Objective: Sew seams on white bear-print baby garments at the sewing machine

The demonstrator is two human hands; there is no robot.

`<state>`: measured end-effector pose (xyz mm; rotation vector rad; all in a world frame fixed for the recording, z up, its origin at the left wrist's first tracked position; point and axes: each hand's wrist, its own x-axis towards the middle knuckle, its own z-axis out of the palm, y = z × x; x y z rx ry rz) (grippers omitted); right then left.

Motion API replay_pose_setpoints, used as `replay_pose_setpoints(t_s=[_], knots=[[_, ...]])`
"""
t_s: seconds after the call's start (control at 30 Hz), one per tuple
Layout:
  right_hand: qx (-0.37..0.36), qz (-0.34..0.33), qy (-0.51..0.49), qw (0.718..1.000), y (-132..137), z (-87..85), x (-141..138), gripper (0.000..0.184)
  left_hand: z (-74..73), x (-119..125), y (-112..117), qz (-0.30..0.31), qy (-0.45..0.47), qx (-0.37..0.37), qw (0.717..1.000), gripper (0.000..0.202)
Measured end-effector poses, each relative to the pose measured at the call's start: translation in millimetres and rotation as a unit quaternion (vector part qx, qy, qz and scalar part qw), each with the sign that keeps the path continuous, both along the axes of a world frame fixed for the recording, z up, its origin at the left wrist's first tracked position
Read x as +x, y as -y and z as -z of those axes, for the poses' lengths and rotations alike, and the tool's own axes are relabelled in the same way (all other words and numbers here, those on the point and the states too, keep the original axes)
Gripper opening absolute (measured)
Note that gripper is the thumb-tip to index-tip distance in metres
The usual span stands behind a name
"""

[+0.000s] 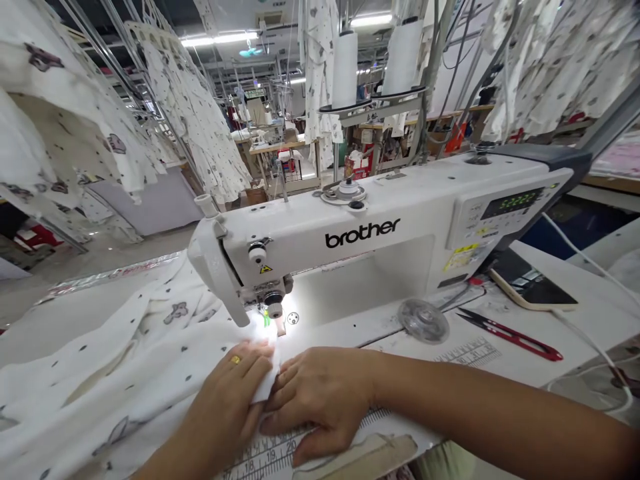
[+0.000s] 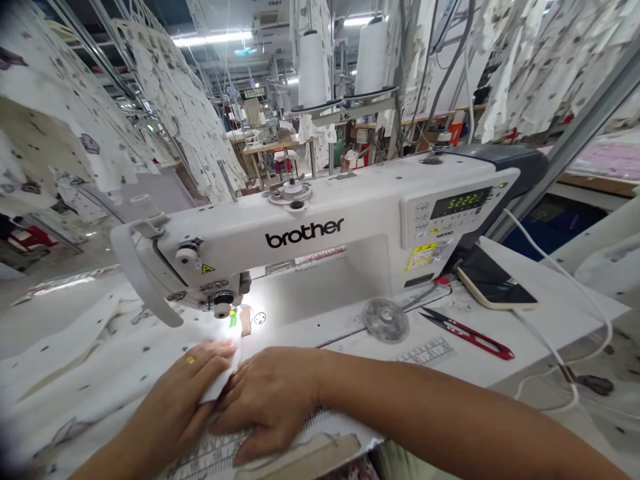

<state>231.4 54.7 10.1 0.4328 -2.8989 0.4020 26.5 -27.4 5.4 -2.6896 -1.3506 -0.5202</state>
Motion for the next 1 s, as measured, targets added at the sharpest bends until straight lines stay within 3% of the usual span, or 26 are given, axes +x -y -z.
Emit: replay_pose_setpoints(t_s=[0.13, 0.3, 0.5, 0.67, 0.8, 1.0], knots=[[-0.003, 0.021, -0.046, 0.999, -3, 6.3, -1, 0.052, -2.7, -8, -17, 0.001, -0.007, -0.003, 1.000, 0.029], [-0.011, 0.035, -0.054, 0.998, -7, 7.5, -1, 0.057, -5.7, -15, -30, 0.009, -0.003, -0.045, 0.999, 0.029], [-0.014, 0.039, -0.041, 0.998, -8, 0.9, -1, 0.056, -11.5, -14, -25, -0.012, 0.035, -0.087, 0.996, 0.028], [-0.017, 0.037, -0.057, 0.998, -9, 5.8, -1, 0.059, -12.8, -13, -15, -0.038, 0.076, -0.106, 0.991, 0.023], [-0.019, 0.031, -0.052, 0.998, -10, 9.1, -2, 0.056, -9.1, -9, -17, -0.014, 0.060, -0.103, 0.993, 0.024], [-0.008, 0.071, -0.052, 0.996, -9, 9.0, -3, 0.059, -8.0, -5, -24, -0.030, 0.022, -0.083, 0.996, 0.024]])
